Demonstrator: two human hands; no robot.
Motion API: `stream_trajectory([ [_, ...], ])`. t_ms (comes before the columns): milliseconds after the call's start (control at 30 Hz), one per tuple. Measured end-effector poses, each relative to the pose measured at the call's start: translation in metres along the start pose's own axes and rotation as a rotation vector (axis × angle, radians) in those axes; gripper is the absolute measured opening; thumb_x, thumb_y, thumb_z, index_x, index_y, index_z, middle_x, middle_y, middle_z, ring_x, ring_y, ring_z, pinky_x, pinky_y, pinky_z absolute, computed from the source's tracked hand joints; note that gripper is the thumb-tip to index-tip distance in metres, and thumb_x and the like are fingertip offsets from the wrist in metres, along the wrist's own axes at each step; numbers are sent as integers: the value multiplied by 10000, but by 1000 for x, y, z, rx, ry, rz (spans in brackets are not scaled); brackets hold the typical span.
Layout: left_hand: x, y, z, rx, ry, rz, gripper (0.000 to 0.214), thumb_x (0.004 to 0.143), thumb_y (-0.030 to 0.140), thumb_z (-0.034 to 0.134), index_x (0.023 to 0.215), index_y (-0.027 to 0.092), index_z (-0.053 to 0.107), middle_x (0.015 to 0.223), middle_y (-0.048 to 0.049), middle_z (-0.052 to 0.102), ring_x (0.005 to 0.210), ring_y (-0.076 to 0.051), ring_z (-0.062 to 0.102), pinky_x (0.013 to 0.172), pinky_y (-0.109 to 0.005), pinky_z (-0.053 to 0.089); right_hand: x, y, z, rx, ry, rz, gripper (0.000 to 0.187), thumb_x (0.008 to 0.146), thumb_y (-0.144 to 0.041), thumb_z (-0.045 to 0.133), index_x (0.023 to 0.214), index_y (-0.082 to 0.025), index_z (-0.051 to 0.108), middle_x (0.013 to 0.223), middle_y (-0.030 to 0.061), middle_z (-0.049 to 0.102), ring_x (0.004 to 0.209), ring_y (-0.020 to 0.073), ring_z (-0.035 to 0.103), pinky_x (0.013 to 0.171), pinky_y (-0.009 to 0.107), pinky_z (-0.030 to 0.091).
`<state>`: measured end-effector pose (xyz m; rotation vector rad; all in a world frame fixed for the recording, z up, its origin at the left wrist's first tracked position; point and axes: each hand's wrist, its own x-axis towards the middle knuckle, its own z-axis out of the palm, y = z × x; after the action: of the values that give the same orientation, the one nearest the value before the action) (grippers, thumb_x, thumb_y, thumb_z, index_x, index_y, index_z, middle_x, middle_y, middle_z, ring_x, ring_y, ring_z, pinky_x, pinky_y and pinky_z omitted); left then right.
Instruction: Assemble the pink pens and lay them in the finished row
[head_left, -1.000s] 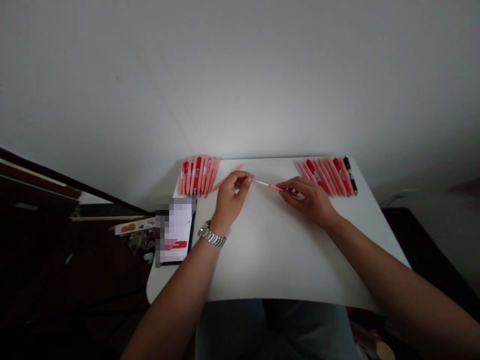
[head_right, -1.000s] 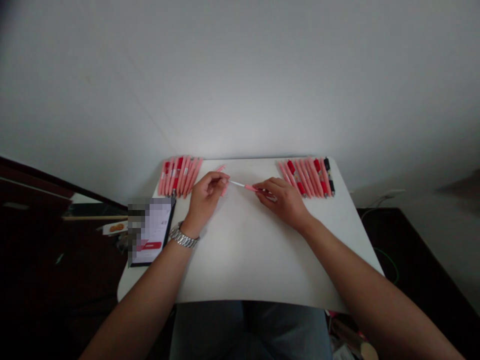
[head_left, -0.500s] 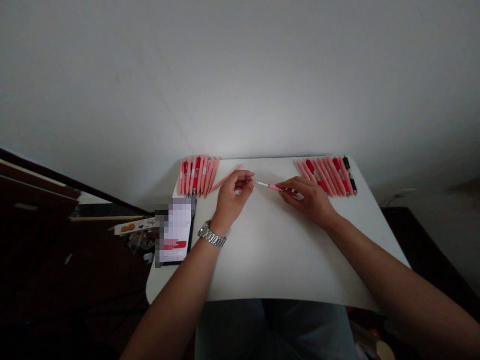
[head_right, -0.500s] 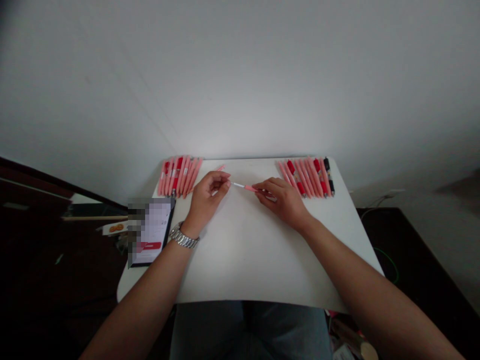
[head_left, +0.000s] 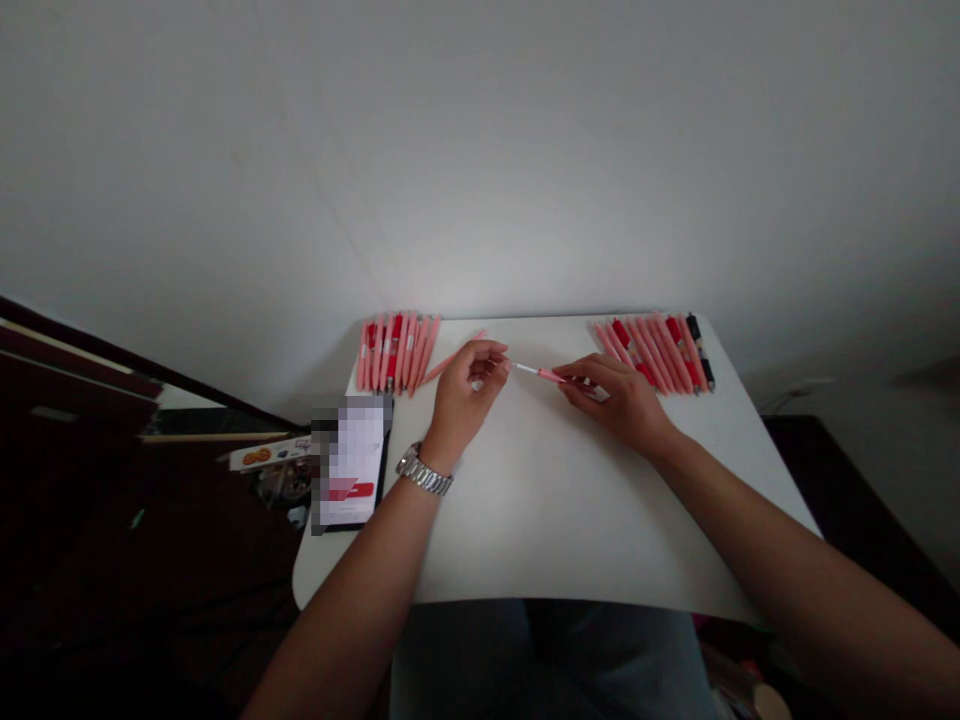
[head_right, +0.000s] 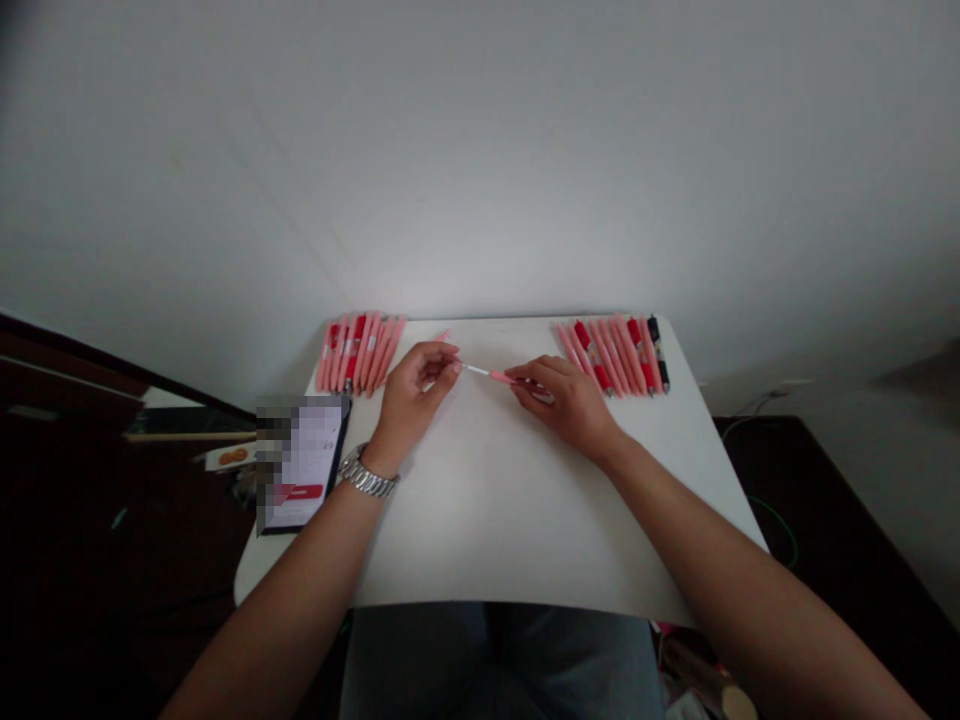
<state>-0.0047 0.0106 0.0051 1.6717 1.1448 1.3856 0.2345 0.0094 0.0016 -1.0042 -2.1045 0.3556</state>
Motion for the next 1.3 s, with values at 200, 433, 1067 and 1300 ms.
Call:
stream_trajectory([
  [200, 0, 3, -4, 7, 98, -10, 225, 1014, 404, 537, 1102, 215, 620, 1021, -65, 696, 914, -152, 679, 827, -292, 548, 0, 1, -1, 8, 8, 17, 179, 975, -272, 611, 1107, -226, 723, 902, 62, 712, 770, 185, 653, 682, 322, 550],
  [433, 1, -8, -10, 327, 144, 35, 133, 995, 317, 556, 1042, 219, 633, 1012, -51, 690, 895, -168, 643, 784, -299, 505, 0, 0, -3, 18, 31, 33, 176, 969, -275, 608, 1104, -230, 712, 887, 58, 706, 774, 191, 657, 686, 333, 553],
  [1067, -3, -13, -10, 556, -2, 100, 71, 900, 220, 671, 970, 223, 661, 928, -54, 687, 858, -209, 646, 807, -356, 516, 2, -3, -3, 11, 55, 43, 166, 969, -273, 604, 1095, -227, 701, 854, 49, 693, 740, 182, 641, 662, 325, 542],
  [1300, -3, -13, -11, 558, -52, 68, 75, 895, 192, 667, 966, 211, 654, 920, -48, 688, 853, -198, 648, 805, -351, 535, 2, -3, -3, 15, 50, 50, 176, 969, -288, 603, 1103, -231, 701, 867, 53, 699, 749, 188, 648, 669, 330, 548],
])
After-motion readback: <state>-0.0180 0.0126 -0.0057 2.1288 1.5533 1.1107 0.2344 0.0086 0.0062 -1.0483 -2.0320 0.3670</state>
